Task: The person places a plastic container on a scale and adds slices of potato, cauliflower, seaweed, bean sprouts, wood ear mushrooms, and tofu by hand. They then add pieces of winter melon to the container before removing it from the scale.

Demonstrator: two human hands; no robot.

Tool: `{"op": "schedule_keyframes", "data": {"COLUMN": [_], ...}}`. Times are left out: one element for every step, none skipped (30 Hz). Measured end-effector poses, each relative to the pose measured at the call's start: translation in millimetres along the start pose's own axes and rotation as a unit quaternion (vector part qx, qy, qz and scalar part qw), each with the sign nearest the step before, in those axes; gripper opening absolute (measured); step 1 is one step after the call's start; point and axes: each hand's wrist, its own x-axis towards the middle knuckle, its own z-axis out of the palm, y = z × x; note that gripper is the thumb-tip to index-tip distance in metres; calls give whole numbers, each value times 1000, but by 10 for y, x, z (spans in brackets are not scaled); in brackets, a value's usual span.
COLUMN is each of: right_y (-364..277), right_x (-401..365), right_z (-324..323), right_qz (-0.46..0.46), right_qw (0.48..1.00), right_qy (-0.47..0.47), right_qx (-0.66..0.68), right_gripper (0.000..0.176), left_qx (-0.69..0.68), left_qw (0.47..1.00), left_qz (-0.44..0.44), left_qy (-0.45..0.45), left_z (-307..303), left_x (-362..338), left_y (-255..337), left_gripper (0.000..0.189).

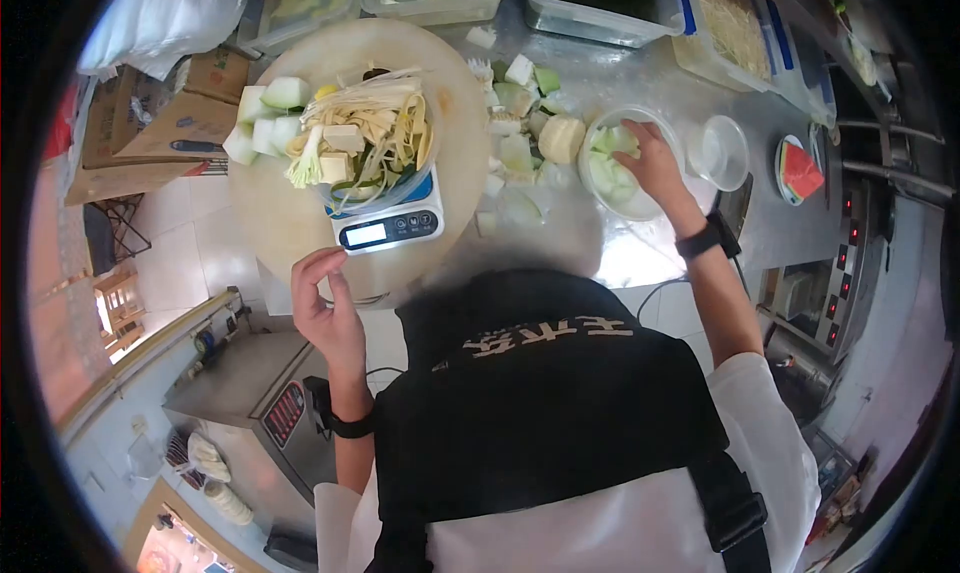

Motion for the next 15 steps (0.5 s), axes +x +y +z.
{"op": "schedule_keyframes", "data": {"right_y": [41,59,36,12,1,3,17,40,84,142,196,222,261,301,323], "right_x": [22,45,59,63,59,63,73,78,80,77,65,55,43,20,-22], "right_z": [91,148,171,195,214,216,203,193,190,187,174,123,54,-18,-101], "right_qz": [-37,-75,-75,-54,-33,-31,-5,21,21,3,-15,-15,42,99,98], "right_qw": [998,992,992,993,993,993,996,997,997,997,998,998,997,978,967], "right_qy": [28,56,58,58,58,59,35,10,11,20,29,29,33,35,34], "right_qx": [-41,-82,-80,-91,-101,-98,-87,-77,-77,-69,-61,-62,59,178,233], "right_gripper": [43,44,44,41,39,39,38,37,37,34,31,31,29,28,28], "left_qx": [1,-9,-19,-18,-22,-26,-25,-21,-17,-17,-10,-4,-5,-6,-6], "left_qw": [1000,1000,999,999,999,998,998,998,998,998,998,998,998,998,999], "left_qz": [2,16,29,30,37,44,45,44,42,43,37,30,29,28,27], "left_qy": [-3,-15,-26,-26,-33,-39,-41,-43,-44,-44,-47,-50,-50,-47,-45], "left_z": [22,49,71,89,105,109,111,113,115,110,100,97,99,99,96], "left_x": [25,50,68,78,86,90,85,72,58,43,24,11,-1,-16,-27], "left_y": [18,36,57,86,118,140,148,149,147,143,135,132,135,143,146], "left_gripper": [15,16,16,16,16,16,16,16,16,16,16,15,15,15,15]}}
